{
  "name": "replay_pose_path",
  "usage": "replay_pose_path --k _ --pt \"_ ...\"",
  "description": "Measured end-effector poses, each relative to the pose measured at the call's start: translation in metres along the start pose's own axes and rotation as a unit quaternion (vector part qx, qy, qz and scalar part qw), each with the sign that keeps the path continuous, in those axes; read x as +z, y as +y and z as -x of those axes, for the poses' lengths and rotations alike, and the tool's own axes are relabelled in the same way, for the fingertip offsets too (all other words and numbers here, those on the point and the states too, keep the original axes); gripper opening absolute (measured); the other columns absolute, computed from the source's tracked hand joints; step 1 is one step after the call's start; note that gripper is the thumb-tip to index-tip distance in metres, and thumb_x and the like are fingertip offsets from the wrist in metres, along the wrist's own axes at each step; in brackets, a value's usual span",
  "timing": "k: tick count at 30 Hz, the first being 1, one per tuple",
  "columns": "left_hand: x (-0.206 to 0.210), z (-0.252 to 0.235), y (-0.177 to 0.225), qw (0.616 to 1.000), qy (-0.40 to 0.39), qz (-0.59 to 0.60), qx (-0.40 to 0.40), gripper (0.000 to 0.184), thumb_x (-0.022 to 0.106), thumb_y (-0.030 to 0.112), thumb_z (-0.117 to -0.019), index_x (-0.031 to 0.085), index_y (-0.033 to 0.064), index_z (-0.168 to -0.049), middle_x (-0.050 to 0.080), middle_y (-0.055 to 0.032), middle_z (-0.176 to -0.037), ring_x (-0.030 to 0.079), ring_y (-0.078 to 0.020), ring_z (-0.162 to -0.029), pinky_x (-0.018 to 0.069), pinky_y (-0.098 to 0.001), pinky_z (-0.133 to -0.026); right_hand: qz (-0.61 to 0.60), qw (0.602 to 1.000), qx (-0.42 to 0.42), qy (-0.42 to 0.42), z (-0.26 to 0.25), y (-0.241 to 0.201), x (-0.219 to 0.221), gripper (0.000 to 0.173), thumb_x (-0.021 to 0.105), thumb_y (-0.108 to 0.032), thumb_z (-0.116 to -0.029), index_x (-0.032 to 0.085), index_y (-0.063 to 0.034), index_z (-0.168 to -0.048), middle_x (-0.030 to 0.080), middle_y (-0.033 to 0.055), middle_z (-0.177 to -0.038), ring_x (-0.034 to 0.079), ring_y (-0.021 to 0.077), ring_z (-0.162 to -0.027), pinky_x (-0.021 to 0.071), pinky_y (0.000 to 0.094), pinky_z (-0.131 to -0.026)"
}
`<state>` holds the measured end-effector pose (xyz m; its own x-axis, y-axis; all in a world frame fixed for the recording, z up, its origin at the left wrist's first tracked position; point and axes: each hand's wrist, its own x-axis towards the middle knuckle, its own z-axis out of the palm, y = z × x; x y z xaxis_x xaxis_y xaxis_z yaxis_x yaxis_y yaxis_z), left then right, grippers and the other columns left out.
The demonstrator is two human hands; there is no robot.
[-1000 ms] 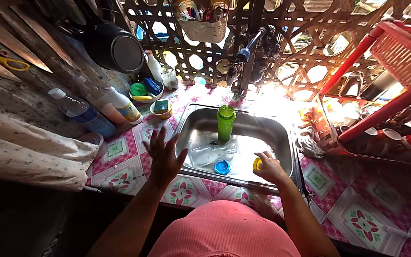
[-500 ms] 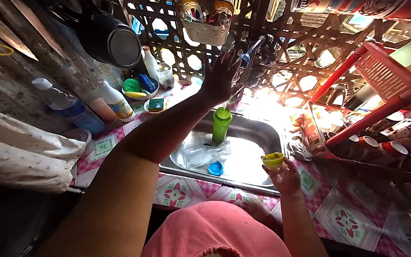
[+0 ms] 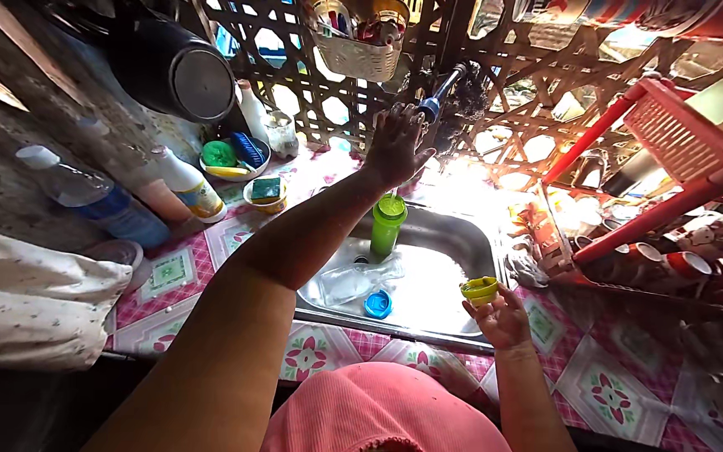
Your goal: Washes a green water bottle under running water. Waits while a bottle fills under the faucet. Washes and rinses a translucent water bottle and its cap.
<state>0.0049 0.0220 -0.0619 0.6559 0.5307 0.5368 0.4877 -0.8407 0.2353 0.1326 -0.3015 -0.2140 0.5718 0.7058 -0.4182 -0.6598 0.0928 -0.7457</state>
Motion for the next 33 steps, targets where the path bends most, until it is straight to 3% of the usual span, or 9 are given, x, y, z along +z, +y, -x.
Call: replay_pose_path --k 6,12,15,17,19,22,24,26,33 --pt "0.012 -0.021 -0.014 0.971 0.040 0.235 -0.001 0.039 0.061 0.041 -0.0957 0.071 0.0046 -0.104 0.038 -0.0210 -0.157 0.011 -0.0455 -0.153 0.0061 -0.0626 -0.123 0.014 0.999 0.036 -0.023 -0.014 0.002 0.027 0.041 0.027 -0.039 -0.1029 0.051 -0.0132 -0.123 0.063 0.0121 -0.118 0.063 0.0281 -0.109 0.0538 0.0480 -0.084" --pt "0.009 -0.039 -0.036 0.930 -0.009 0.355 0.094 0.030 0.060 0.024 -0.0928 0.075 0.0013 -0.080 0.046 -0.0193 -0.151 0.027 -0.0343 -0.150 0.0149 -0.0516 -0.124 0.199 0.970 -0.043 -0.135 -0.047 -0.015 0.111 0.035 0.047 -0.015 -0.1004 0.051 0.0002 -0.132 0.064 0.0148 -0.107 0.066 0.0238 -0.090 0.0578 0.0413 -0.079" --pt "0.010 -0.028 -0.041 0.905 -0.009 0.418 0.082 0.035 0.059 0.031 -0.0958 0.070 0.0055 -0.117 0.023 -0.0168 -0.166 0.013 -0.0308 -0.156 0.0162 -0.0496 -0.126 0.444 0.874 -0.130 -0.147 -0.084 -0.021 0.158 0.054 0.075 -0.017 -0.0895 0.055 -0.0045 -0.139 0.059 0.0189 -0.132 0.063 0.0283 -0.111 0.0558 0.0484 -0.091" --pt "0.018 -0.008 -0.052 0.888 0.070 0.454 0.007 0.051 0.052 0.026 -0.0987 0.051 0.0029 -0.144 0.021 -0.0180 -0.167 0.022 -0.0271 -0.154 0.0274 -0.0444 -0.123 0.552 0.793 -0.190 -0.173 -0.111 -0.022 0.185 0.063 0.080 -0.022 -0.0845 0.057 -0.0058 -0.140 0.053 0.0224 -0.141 0.056 0.0344 -0.125 0.0496 0.0547 -0.102" --pt "0.044 0.030 -0.077 0.900 0.147 0.389 -0.129 0.048 0.048 0.008 -0.0968 0.048 -0.0032 -0.144 0.044 -0.0241 -0.152 0.043 -0.0295 -0.141 0.0402 -0.0425 -0.115 0.642 0.703 -0.232 -0.200 -0.128 -0.021 0.210 0.064 0.083 -0.022 -0.0816 0.060 -0.0057 -0.139 0.054 0.0226 -0.139 0.055 0.0361 -0.126 0.0480 0.0558 -0.103" --pt "0.096 0.098 -0.110 0.905 -0.085 0.283 -0.307 0.063 0.066 0.008 -0.0861 0.044 -0.0010 -0.144 0.056 -0.0264 -0.136 0.058 -0.0395 -0.124 0.0502 -0.0570 -0.101 0.733 0.594 -0.235 -0.233 -0.146 -0.012 0.233 0.063 0.084 -0.025 -0.0797 0.063 -0.0077 -0.136 0.056 0.0207 -0.137 0.057 0.0367 -0.124 0.0487 0.0587 -0.102" --pt "0.129 0.128 -0.107 0.870 -0.215 0.342 -0.283 0.102 0.088 0.013 -0.0732 0.027 0.0049 -0.155 0.049 -0.0247 -0.148 0.055 -0.0399 -0.130 0.0487 -0.0590 -0.104 0.769 0.542 -0.232 -0.246 -0.151 -0.007 0.242 0.060 0.083 -0.026 -0.0798 0.065 -0.0088 -0.134 0.058 0.0194 -0.136 0.055 0.0375 -0.127 0.0475 0.0602 -0.103" --pt "0.148 0.142 -0.090 0.867 -0.219 0.376 -0.243 0.121 0.095 0.027 -0.0659 0.021 0.0075 -0.159 0.048 -0.0220 -0.150 0.054 -0.0329 -0.133 0.0463 -0.0526 -0.111 0.793 0.505 -0.229 -0.253 -0.151 -0.003 0.247 0.054 0.083 -0.024 -0.0793 0.068 -0.0085 -0.129 0.059 0.0176 -0.135 0.053 0.0374 -0.129 0.0470 0.0606 -0.103" --pt "0.173 0.133 -0.052 0.864 -0.095 0.398 -0.293 0.100 0.092 0.034 -0.0725 0.039 0.0023 -0.150 0.058 -0.0193 -0.140 0.057 -0.0289 -0.129 0.0456 -0.0484 -0.112 0.816 0.453 -0.231 -0.274 -0.157 -0.002 0.254 0.058 0.082 -0.020 -0.0788 0.066 -0.0065 -0.133 0.058 0.0207 -0.133 0.054 0.0377 -0.127 0.0467 0.0577 -0.104"
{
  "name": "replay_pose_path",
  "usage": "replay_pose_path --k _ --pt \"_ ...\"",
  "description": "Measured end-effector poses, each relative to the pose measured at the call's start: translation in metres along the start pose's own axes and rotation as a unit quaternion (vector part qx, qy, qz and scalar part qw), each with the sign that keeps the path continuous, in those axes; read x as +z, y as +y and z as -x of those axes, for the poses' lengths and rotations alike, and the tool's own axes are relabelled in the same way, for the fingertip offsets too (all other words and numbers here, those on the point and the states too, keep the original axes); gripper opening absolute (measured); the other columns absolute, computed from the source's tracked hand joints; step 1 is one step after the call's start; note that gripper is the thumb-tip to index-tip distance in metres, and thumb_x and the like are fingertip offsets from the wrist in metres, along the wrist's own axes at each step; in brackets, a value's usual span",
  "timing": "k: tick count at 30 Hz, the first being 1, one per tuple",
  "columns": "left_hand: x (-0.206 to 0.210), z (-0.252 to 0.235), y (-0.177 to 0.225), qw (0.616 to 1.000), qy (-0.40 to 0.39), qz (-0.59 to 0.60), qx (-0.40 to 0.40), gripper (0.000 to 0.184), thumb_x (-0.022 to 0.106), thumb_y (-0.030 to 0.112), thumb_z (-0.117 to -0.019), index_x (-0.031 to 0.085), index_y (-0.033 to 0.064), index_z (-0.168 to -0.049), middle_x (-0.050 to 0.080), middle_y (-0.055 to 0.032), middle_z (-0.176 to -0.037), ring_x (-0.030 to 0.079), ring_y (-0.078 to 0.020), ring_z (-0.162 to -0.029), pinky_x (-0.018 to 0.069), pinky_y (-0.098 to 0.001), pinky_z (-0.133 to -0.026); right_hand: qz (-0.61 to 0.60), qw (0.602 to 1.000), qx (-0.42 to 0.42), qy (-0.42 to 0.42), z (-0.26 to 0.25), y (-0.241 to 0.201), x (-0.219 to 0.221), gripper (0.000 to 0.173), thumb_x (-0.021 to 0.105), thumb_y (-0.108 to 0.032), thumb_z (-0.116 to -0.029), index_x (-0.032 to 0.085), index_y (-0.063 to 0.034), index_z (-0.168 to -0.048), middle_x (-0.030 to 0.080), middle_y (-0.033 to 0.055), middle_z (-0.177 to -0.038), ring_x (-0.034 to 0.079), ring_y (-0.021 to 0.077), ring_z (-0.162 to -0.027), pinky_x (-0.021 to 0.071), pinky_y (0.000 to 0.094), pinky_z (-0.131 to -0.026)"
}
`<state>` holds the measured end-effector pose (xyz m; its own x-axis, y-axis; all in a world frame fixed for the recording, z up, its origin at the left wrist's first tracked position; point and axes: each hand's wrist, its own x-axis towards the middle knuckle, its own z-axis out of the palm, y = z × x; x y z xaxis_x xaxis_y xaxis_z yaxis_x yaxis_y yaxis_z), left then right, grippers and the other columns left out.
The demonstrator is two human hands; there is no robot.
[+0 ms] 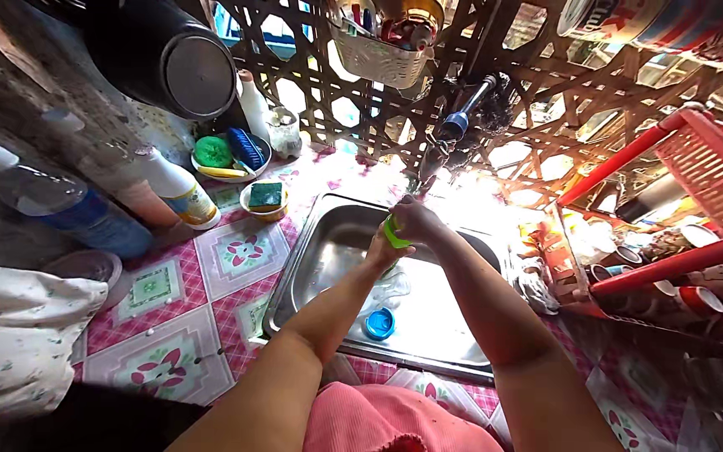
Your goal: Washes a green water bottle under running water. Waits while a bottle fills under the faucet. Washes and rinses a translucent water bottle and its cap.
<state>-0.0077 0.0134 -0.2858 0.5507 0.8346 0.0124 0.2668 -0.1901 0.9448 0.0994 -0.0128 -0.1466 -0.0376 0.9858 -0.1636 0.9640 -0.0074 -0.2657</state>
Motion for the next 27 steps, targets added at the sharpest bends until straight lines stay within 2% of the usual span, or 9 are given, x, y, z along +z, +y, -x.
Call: replay_pose_path --k 10,14,17,19,20,21,23,25,27 --pt "-0.010 0.015 0.064 0.990 -0.038 -0.117 0.065 0.082 0.087 0.044 -0.0736 0.056 0.0055 -0.138 0.065 -0.0136 -0.132 0.060 -0.0267 -0.125 0.0424 -0.0521 -0.112 -0.048 0.999 0.001 0.003 0.050 0.017 -0.048 0.059 0.081 -0.027 -0.0855 0.061 -0.0042 -0.136 0.056 0.0238 -0.137 0.054 0.0400 -0.127 0.0451 0.0611 -0.104" --pt "-0.007 0.037 0.105 0.989 -0.064 -0.097 0.095 0.083 0.088 0.048 -0.0705 0.057 0.0056 -0.135 0.065 -0.0140 -0.129 0.061 -0.0245 -0.121 0.0476 -0.0464 -0.108 0.019 0.990 0.139 0.004 0.091 -0.006 -0.093 0.061 0.056 -0.059 -0.0985 0.067 -0.0019 -0.119 0.067 0.0234 -0.114 0.065 0.0415 -0.109 0.0493 0.0655 -0.091" --pt "0.000 0.051 0.124 0.986 -0.093 -0.097 0.100 0.087 0.086 0.051 -0.0703 0.055 0.0066 -0.138 0.065 -0.0132 -0.129 0.061 -0.0235 -0.122 0.0472 -0.0463 -0.108 -0.047 0.969 0.243 -0.027 0.127 -0.016 -0.123 0.076 0.037 -0.070 -0.1004 0.061 -0.0041 -0.130 0.068 0.0240 -0.103 0.068 0.0389 -0.086 0.0537 0.0597 -0.076" --pt "0.003 0.059 0.127 0.987 -0.098 -0.066 0.105 0.088 0.087 0.049 -0.0703 0.053 0.0061 -0.140 0.066 -0.0128 -0.128 0.062 -0.0220 -0.121 0.0480 -0.0453 -0.108 -0.102 0.963 0.249 0.023 0.146 -0.001 -0.128 0.079 0.035 -0.075 -0.0975 0.055 -0.0128 -0.141 0.067 0.0203 -0.092 0.064 0.0319 -0.070 0.0536 0.0508 -0.064" --pt "0.004 0.062 0.129 0.988 -0.099 -0.048 0.110 0.088 0.088 0.047 -0.0706 0.053 0.0049 -0.140 0.066 -0.0133 -0.127 0.062 -0.0217 -0.121 0.0479 -0.0442 -0.108 -0.097 0.967 0.228 0.062 0.155 0.002 -0.130 0.078 0.036 -0.073 -0.0990 0.047 -0.0156 -0.152 0.069 0.0195 -0.103 0.068 0.0314 -0.081 0.0551 0.0533 -0.072" --pt "0.005 0.066 0.132 0.987 -0.101 -0.037 0.117 0.087 0.089 0.044 -0.0710 0.053 0.0038 -0.139 0.066 -0.0141 -0.127 0.063 -0.0217 -0.120 0.0479 -0.0433 -0.108 -0.110 0.971 0.197 0.080 0.163 0.000 -0.132 0.077 0.039 -0.067 -0.1016 0.036 -0.0153 -0.159 0.064 0.0220 -0.131 0.066 0.0376 -0.112 0.0497 0.0631 -0.095" --pt "0.005 0.077 0.136 0.987 -0.104 -0.041 0.117 0.083 0.089 0.040 -0.0727 0.054 0.0027 -0.138 0.066 -0.0150 -0.126 0.063 -0.0224 -0.119 0.0483 -0.0431 -0.108 -0.162 0.971 0.158 0.078 0.177 -0.009 -0.124 0.076 0.042 -0.058 -0.1044 0.021 -0.0147 -0.163 0.051 0.0247 -0.149 0.052 0.0430 -0.134 0.0382 0.0671 -0.109" --pt "0.004 0.087 0.138 0.988 -0.096 -0.062 0.106 0.081 0.089 0.037 -0.0749 0.053 0.0015 -0.139 0.066 -0.0169 -0.126 0.063 -0.0245 -0.119 0.0482 -0.0447 -0.108 -0.174 0.966 0.177 0.079 0.193 -0.022 -0.116 0.077 0.050 -0.054 -0.1033 0.027 -0.0089 -0.161 0.055 0.0292 -0.141 0.057 0.0454 -0.127 0.0427 0.0649 -0.105" --pt "0.005 0.095 0.133 0.989 -0.082 -0.068 0.101 0.083 0.089 0.036 -0.0751 0.051 -0.0002 -0.140 0.065 -0.0178 -0.127 0.063 -0.0247 -0.120 0.0483 -0.0443 -0.108 -0.130 0.969 0.177 0.109 0.209 -0.026 -0.109 0.068 0.060 -0.050 -0.1000 0.046 -0.0059 -0.149 0.066 0.0243 -0.121 0.069 0.0373 -0.101 0.0556 0.0581 -0.088"
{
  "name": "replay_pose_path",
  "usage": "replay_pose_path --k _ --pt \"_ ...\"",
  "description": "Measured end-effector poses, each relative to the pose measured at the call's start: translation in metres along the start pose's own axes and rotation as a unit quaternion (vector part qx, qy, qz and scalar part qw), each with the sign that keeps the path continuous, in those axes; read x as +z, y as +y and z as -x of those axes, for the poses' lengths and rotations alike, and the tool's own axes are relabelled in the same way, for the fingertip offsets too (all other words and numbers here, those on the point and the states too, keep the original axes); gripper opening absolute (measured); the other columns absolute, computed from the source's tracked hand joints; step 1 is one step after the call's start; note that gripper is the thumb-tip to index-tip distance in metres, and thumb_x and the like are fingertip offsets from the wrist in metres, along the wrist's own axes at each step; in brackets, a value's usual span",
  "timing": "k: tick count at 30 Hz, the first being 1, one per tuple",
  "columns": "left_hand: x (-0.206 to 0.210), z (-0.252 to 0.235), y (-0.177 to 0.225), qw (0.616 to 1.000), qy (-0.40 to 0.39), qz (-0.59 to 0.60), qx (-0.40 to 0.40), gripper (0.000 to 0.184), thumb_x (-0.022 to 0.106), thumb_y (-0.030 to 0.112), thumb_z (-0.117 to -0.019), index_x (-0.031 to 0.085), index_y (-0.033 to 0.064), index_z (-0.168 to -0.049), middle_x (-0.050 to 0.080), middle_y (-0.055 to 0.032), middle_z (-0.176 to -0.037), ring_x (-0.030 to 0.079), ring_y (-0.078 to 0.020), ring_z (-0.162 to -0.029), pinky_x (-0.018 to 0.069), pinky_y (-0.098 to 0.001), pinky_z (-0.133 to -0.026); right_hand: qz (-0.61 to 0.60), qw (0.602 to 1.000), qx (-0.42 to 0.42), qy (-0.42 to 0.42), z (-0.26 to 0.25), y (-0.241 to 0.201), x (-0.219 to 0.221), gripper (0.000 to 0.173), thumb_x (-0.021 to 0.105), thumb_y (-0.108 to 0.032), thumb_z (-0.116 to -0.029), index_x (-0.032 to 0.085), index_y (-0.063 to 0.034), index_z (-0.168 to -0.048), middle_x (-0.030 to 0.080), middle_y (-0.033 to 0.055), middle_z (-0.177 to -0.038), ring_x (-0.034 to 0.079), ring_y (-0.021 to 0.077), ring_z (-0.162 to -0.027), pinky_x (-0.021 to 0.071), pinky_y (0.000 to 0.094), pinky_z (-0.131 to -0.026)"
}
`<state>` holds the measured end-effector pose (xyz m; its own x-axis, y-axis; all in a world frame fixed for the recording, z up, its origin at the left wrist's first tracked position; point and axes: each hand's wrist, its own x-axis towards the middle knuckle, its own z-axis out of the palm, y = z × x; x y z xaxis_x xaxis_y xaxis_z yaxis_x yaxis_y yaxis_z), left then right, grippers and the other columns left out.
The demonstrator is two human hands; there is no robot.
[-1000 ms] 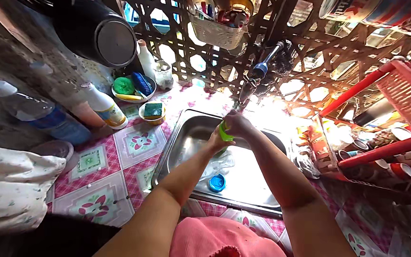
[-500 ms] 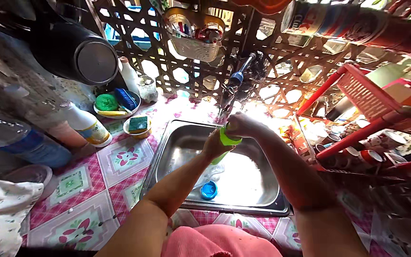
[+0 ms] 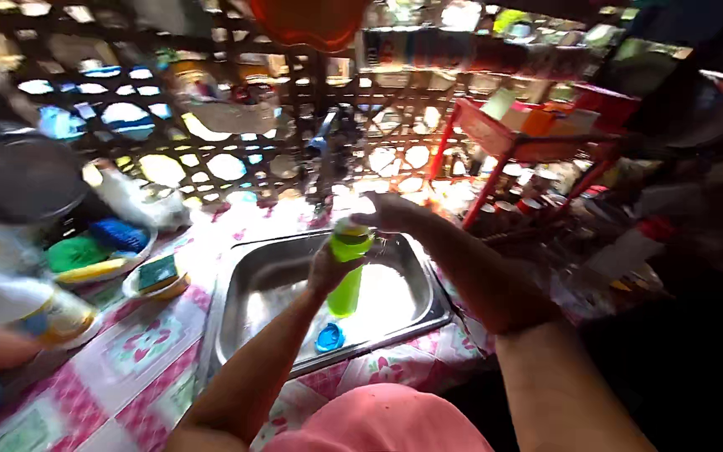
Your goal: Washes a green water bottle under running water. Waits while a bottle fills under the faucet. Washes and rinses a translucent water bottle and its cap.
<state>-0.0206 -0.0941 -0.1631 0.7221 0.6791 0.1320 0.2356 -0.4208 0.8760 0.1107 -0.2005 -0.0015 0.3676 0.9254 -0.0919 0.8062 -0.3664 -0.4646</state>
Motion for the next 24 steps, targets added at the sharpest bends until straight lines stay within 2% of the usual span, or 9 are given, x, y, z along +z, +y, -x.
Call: replay_pose_path --k 1,2,5,7,10,13,16,20,24 --pt "0.002 0.003 -0.004 1.000 0.001 0.000 0.004 0.086 0.089 0.035 -0.0745 0.049 -0.0014 -0.142 0.064 -0.0188 -0.129 0.062 -0.0254 -0.121 0.0478 -0.0445 -0.108 0.016 1.000 -0.024 0.011 0.010 0.000 -0.001 0.060 0.063 -0.044 -0.0996 0.052 -0.0051 -0.144 0.067 0.0211 -0.120 0.069 0.0333 -0.103 0.0553 0.0557 -0.089" --pt "0.004 0.006 -0.007 1.000 -0.006 -0.004 0.009 0.089 0.089 0.035 -0.0739 0.047 -0.0018 -0.143 0.063 -0.0197 -0.131 0.061 -0.0265 -0.123 0.0471 -0.0456 -0.109 0.038 0.997 -0.063 0.028 0.019 0.001 0.000 0.059 0.069 -0.036 -0.0965 0.054 -0.0063 -0.145 0.066 0.0187 -0.128 0.065 0.0325 -0.116 0.0507 0.0569 -0.099" --pt "0.008 0.014 -0.014 0.999 -0.029 0.008 0.044 0.093 0.091 0.030 -0.0686 0.047 -0.0006 -0.144 0.063 -0.0182 -0.132 0.062 -0.0248 -0.122 0.0493 -0.0455 -0.107 0.091 0.973 -0.213 0.022 0.016 0.021 0.021 0.077 0.084 -0.025 -0.0847 0.048 -0.0121 -0.152 0.056 0.0140 -0.146 0.052 0.0329 -0.134 0.0425 0.0553 -0.110" --pt "0.015 0.021 -0.017 0.996 -0.023 0.050 0.066 0.097 0.093 0.025 -0.0654 0.044 -0.0014 -0.145 0.063 -0.0166 -0.132 0.062 -0.0202 -0.122 0.0507 -0.0399 -0.106 0.022 0.971 -0.235 -0.023 0.010 0.032 0.035 0.069 0.078 -0.021 -0.0900 0.049 -0.0068 -0.151 0.058 0.0174 -0.144 0.055 0.0312 -0.133 0.0424 0.0506 -0.111" --pt "0.026 0.031 -0.018 0.994 0.005 0.083 0.076 0.097 0.092 0.019 -0.0673 0.041 -0.0038 -0.146 0.062 -0.0174 -0.133 0.062 -0.0191 -0.121 0.0509 -0.0373 -0.106 -0.008 0.981 -0.195 -0.005 0.010 0.034 0.055 0.060 0.073 -0.025 -0.0941 0.052 -0.0034 -0.146 0.061 0.0195 -0.139 0.057 0.0317 -0.130 0.0428 0.0502 -0.111" --pt "0.027 0.038 -0.021 0.994 -0.019 0.087 0.064 0.095 0.091 0.017 -0.0680 0.040 -0.0033 -0.146 0.061 -0.0177 -0.134 0.061 -0.0201 -0.122 0.0502 -0.0380 -0.106 0.030 0.984 -0.176 0.016 0.027 0.024 0.059 0.066 0.071 -0.030 -0.0944 0.045 -0.0089 -0.152 0.059 0.0212 -0.137 0.058 0.0350 -0.127 0.0469 0.0528 -0.105" --pt "0.017 0.042 -0.022 0.990 -0.082 0.092 0.067 0.086 0.089 0.017 -0.0647 0.049 -0.0025 -0.139 0.064 -0.0150 -0.127 0.063 -0.0175 -0.117 0.0533 -0.0369 -0.101 0.012 0.970 -0.244 0.013 0.036 0.024 0.061 0.071 0.078 -0.030 -0.0897 0.048 -0.0130 -0.152 0.051 0.0206 -0.148 0.048 0.0352 -0.137 0.0406 0.0502 -0.113" --pt "0.020 0.047 -0.021 0.988 -0.067 0.105 0.089 0.072 0.087 0.017 -0.0647 0.058 -0.0036 -0.127 0.068 -0.0110 -0.117 0.066 -0.0116 -0.107 0.0552 -0.0327 -0.096 0.088 0.951 -0.291 0.048 0.039 0.022 0.070 0.060 0.070 -0.042 -0.0928 0.059 -0.0111 -0.143 0.062 0.0190 -0.134 0.056 0.0337 -0.127 0.0441 0.0466 -0.108" --pt "0.022 0.045 -0.021 0.989 -0.045 0.120 0.073 0.080 0.087 0.014 -0.0644 0.051 -0.0034 -0.134 0.065 -0.0127 -0.123 0.064 -0.0132 -0.113 0.0543 -0.0333 -0.097 0.115 0.950 -0.271 0.102 0.040 0.019 0.079 0.053 0.066 -0.043 -0.0934 0.064 -0.0084 -0.133 0.065 0.0198 -0.123 0.061 0.0345 -0.118 0.0489 0.0476 -0.100"
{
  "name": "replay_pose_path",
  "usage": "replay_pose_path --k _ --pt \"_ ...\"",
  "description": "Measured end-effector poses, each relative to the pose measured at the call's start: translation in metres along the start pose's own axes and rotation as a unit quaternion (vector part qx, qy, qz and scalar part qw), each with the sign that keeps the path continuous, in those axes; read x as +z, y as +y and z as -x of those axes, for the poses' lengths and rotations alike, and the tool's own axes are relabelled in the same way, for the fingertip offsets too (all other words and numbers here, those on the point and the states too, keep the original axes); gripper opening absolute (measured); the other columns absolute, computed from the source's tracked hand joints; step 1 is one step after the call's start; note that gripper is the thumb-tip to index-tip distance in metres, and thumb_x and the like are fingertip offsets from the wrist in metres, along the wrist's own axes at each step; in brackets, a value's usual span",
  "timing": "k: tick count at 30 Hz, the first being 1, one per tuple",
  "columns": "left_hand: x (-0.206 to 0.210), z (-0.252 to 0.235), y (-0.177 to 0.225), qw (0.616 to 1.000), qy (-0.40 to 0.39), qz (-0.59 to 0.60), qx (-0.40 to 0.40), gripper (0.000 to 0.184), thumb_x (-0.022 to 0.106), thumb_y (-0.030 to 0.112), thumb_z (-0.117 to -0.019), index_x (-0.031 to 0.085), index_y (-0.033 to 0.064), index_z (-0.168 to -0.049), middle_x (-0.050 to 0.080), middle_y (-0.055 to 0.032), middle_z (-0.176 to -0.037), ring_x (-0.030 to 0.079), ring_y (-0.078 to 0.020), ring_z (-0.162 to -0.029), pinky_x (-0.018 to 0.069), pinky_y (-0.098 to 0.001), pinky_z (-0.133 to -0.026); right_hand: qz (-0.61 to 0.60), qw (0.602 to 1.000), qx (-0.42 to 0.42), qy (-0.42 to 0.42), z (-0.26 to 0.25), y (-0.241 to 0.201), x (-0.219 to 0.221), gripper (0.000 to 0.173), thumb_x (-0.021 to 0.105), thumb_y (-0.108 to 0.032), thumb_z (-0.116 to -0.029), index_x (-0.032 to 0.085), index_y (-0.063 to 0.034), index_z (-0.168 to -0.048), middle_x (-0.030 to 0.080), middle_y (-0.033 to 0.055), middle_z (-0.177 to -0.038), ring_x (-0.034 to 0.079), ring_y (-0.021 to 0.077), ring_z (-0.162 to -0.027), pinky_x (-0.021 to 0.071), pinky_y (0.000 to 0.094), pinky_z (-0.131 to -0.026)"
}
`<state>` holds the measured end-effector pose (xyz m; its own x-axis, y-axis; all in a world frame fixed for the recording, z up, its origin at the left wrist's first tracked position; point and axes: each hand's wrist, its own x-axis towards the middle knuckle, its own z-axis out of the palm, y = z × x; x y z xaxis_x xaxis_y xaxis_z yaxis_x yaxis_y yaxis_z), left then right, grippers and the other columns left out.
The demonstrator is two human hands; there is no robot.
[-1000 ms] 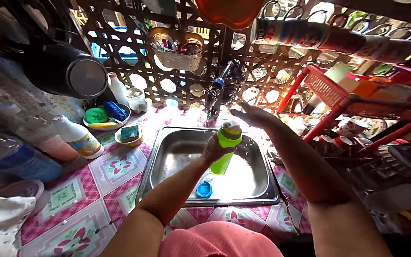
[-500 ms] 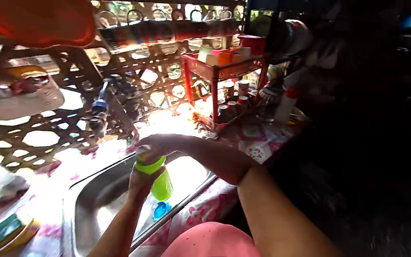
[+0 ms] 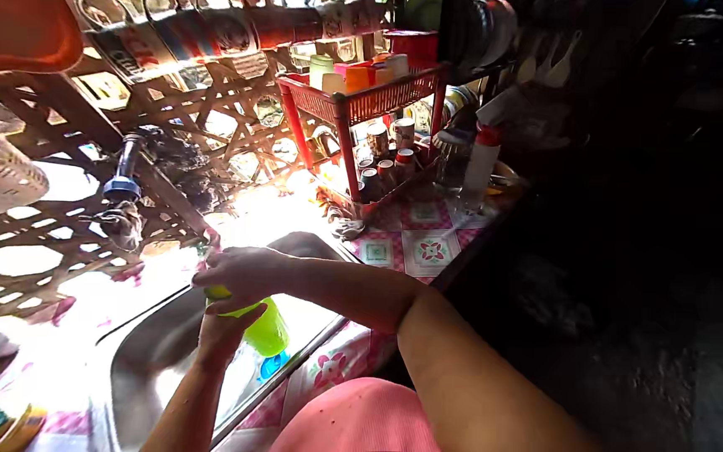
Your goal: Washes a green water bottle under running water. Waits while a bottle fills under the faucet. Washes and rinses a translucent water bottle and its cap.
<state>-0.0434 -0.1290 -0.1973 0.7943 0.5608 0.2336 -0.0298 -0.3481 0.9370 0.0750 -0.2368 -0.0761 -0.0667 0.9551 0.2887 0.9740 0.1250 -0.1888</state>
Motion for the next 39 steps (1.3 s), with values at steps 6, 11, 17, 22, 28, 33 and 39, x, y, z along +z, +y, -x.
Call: replay_pose_path --k 6,11,17,22,28,33,39 --pt "0.019 0.003 0.021 0.959 0.105 -0.261 -0.011 0.094 0.089 0.031 -0.0735 0.042 -0.0102 -0.143 0.059 -0.0293 -0.134 0.058 -0.0371 -0.127 0.0435 -0.0530 -0.109 -0.018 0.984 0.172 0.039 -0.008 -0.015 0.011 0.049 0.060 -0.043 -0.0972 0.062 -0.0155 -0.137 0.064 0.0162 -0.130 0.060 0.0319 -0.120 0.0511 0.0485 -0.096" --pt "0.031 -0.004 0.032 0.908 0.089 -0.403 -0.074 0.072 0.070 0.032 -0.0934 0.043 -0.0097 -0.146 0.054 -0.0334 -0.139 0.053 -0.0469 -0.130 0.0396 -0.0636 -0.108 -0.034 0.958 0.284 0.034 -0.012 -0.023 0.018 0.049 0.062 -0.043 -0.0977 0.058 -0.0241 -0.143 0.062 0.0149 -0.131 0.061 0.0337 -0.118 0.0558 0.0543 -0.087" --pt "0.004 -0.008 0.029 0.997 0.023 -0.004 -0.067 0.084 0.092 0.006 -0.0685 0.048 -0.0019 -0.139 0.066 -0.0159 -0.122 0.066 -0.0202 -0.113 0.0552 -0.0405 -0.100 -0.115 0.993 -0.007 -0.020 -0.007 0.033 -0.013 0.071 0.078 -0.036 -0.0879 0.052 -0.0089 -0.148 0.053 0.0200 -0.146 0.052 0.0344 -0.134 0.0421 0.0535 -0.112" --pt "-0.001 -0.014 0.036 0.999 -0.009 -0.018 -0.031 0.089 0.095 0.012 -0.0638 0.050 0.0036 -0.140 0.067 -0.0128 -0.122 0.065 -0.0197 -0.112 0.0538 -0.0421 -0.099 -0.159 0.983 -0.087 0.027 -0.004 0.040 -0.011 0.054 0.078 -0.025 -0.0845 0.065 -0.0016 -0.132 0.063 0.0221 -0.126 0.061 0.0332 -0.116 0.0500 0.0485 -0.101" --pt "0.014 -0.018 0.032 0.972 0.115 -0.202 0.024 0.079 0.090 0.034 -0.0713 0.055 0.0010 -0.134 0.070 -0.0134 -0.119 0.066 -0.0238 -0.113 0.0456 -0.0520 -0.106 -0.180 0.972 0.018 0.148 -0.007 0.028 0.012 0.042 0.077 -0.030 -0.0789 0.073 -0.0047 -0.112 0.067 0.0159 -0.115 0.060 0.0322 -0.114 0.0499 0.0506 -0.096" --pt "0.027 -0.015 0.031 0.948 0.142 -0.285 0.008 0.070 0.085 0.036 -0.0769 0.057 0.0022 -0.132 0.069 -0.0149 -0.121 0.063 -0.0266 -0.117 0.0348 -0.0580 -0.111 -0.165 0.968 0.047 0.183 -0.005 0.029 0.029 0.040 0.076 -0.031 -0.0791 0.073 -0.0056 -0.110 0.068 0.0133 -0.111 0.062 0.0292 -0.109 0.0509 0.0491 -0.094" --pt "0.020 -0.038 0.057 0.975 -0.025 -0.216 0.053 0.102 0.092 0.047 -0.0663 0.046 0.0058 -0.147 0.063 -0.0143 -0.134 0.056 -0.0272 -0.129 0.0319 -0.0566 -0.118 -0.134 0.963 0.087 0.218 0.024 0.041 -0.011 0.036 0.075 -0.031 -0.0809 0.074 -0.0050 -0.106 0.067 0.0172 -0.111 0.062 0.0323 -0.108 0.0504 0.0507 -0.091"
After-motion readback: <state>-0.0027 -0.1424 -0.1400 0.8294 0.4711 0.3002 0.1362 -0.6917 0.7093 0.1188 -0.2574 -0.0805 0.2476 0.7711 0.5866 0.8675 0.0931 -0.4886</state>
